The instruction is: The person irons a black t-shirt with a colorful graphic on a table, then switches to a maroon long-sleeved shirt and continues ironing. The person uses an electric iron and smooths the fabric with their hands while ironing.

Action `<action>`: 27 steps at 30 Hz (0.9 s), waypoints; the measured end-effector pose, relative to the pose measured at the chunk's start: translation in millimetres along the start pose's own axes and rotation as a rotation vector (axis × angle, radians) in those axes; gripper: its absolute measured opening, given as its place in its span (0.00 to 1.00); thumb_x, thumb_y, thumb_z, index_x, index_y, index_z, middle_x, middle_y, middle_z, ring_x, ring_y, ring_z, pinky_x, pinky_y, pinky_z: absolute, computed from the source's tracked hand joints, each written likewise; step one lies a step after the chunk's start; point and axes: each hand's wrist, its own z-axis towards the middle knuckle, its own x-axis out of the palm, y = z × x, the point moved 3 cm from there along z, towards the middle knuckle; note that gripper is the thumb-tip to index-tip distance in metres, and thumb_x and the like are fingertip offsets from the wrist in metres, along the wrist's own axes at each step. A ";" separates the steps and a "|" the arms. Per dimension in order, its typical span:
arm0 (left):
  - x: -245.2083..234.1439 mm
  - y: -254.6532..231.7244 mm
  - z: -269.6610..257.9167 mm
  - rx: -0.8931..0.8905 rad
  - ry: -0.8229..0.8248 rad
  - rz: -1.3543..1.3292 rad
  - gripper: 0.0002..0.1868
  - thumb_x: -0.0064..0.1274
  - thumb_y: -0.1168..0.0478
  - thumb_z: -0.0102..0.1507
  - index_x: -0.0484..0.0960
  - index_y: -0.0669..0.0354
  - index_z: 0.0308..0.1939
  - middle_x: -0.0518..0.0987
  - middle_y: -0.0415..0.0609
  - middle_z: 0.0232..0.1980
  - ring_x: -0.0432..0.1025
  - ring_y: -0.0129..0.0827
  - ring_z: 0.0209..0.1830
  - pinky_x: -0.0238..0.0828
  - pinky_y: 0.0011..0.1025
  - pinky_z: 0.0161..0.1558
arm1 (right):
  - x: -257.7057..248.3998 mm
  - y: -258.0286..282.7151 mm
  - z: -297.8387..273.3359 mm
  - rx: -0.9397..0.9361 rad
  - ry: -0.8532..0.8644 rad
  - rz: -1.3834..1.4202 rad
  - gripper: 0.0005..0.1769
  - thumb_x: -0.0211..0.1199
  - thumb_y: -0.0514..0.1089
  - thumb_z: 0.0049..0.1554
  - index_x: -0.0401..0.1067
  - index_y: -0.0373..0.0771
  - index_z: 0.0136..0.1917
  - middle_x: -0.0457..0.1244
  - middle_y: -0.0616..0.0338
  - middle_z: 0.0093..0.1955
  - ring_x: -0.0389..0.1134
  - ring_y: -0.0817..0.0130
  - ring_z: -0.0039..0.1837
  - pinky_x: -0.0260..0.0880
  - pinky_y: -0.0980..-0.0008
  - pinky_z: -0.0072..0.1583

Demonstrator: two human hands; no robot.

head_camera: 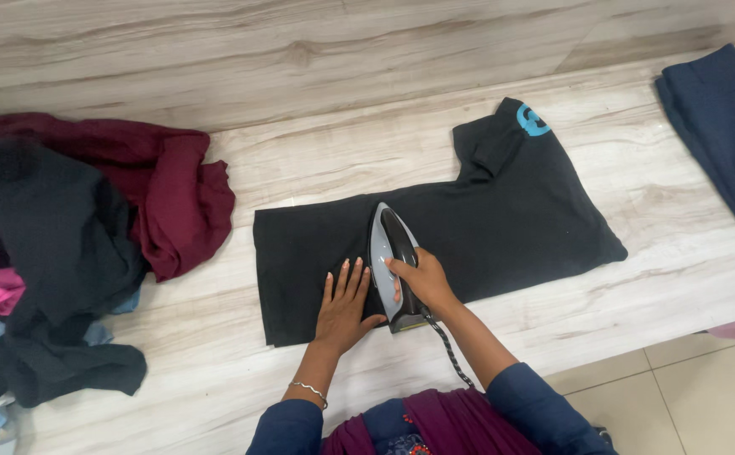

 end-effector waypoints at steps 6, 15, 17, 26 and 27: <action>1.3 20.0 -23.9 0.119 -0.323 -0.074 0.53 0.53 0.34 0.61 0.51 0.64 0.78 0.42 0.59 0.83 0.33 0.44 0.84 0.28 0.48 0.78 | 3.5 8.6 -8.9 -0.005 0.227 -0.138 0.14 0.68 0.44 0.53 0.69 0.32 0.44 0.65 0.55 0.28 0.67 0.68 0.26 0.68 0.70 0.31; 12.0 66.8 -56.9 -0.026 -0.544 -0.004 0.53 0.48 0.31 0.62 0.54 0.71 0.75 0.47 0.67 0.81 0.39 0.52 0.82 0.33 0.49 0.77 | 32.9 7.4 2.0 0.005 0.020 -0.065 0.14 0.66 0.44 0.55 0.69 0.31 0.43 0.65 0.55 0.28 0.68 0.67 0.27 0.70 0.68 0.32; 13.7 70.3 -62.9 -0.038 -0.543 0.038 0.54 0.46 0.30 0.62 0.54 0.71 0.75 0.48 0.64 0.81 0.40 0.49 0.83 0.34 0.49 0.77 | 29.6 10.2 1.5 0.026 0.110 -0.127 0.12 0.66 0.44 0.54 0.69 0.33 0.44 0.65 0.55 0.28 0.68 0.67 0.27 0.70 0.68 0.33; 20.0 92.5 -81.6 -0.107 -0.618 0.074 0.54 0.42 0.26 0.59 0.55 0.65 0.75 0.50 0.56 0.80 0.40 0.45 0.81 0.34 0.56 0.74 | 51.5 13.2 3.2 0.042 -0.020 -0.038 0.13 0.66 0.44 0.55 0.70 0.32 0.45 0.64 0.55 0.28 0.69 0.67 0.27 0.70 0.68 0.33; 21.3 94.6 -84.4 -0.114 -0.611 0.074 0.54 0.42 0.27 0.59 0.56 0.65 0.74 0.51 0.55 0.80 0.40 0.45 0.81 0.34 0.55 0.74 | 55.4 11.5 0.5 0.030 -0.001 -0.032 0.13 0.66 0.44 0.55 0.69 0.31 0.45 0.64 0.55 0.28 0.69 0.67 0.27 0.69 0.68 0.32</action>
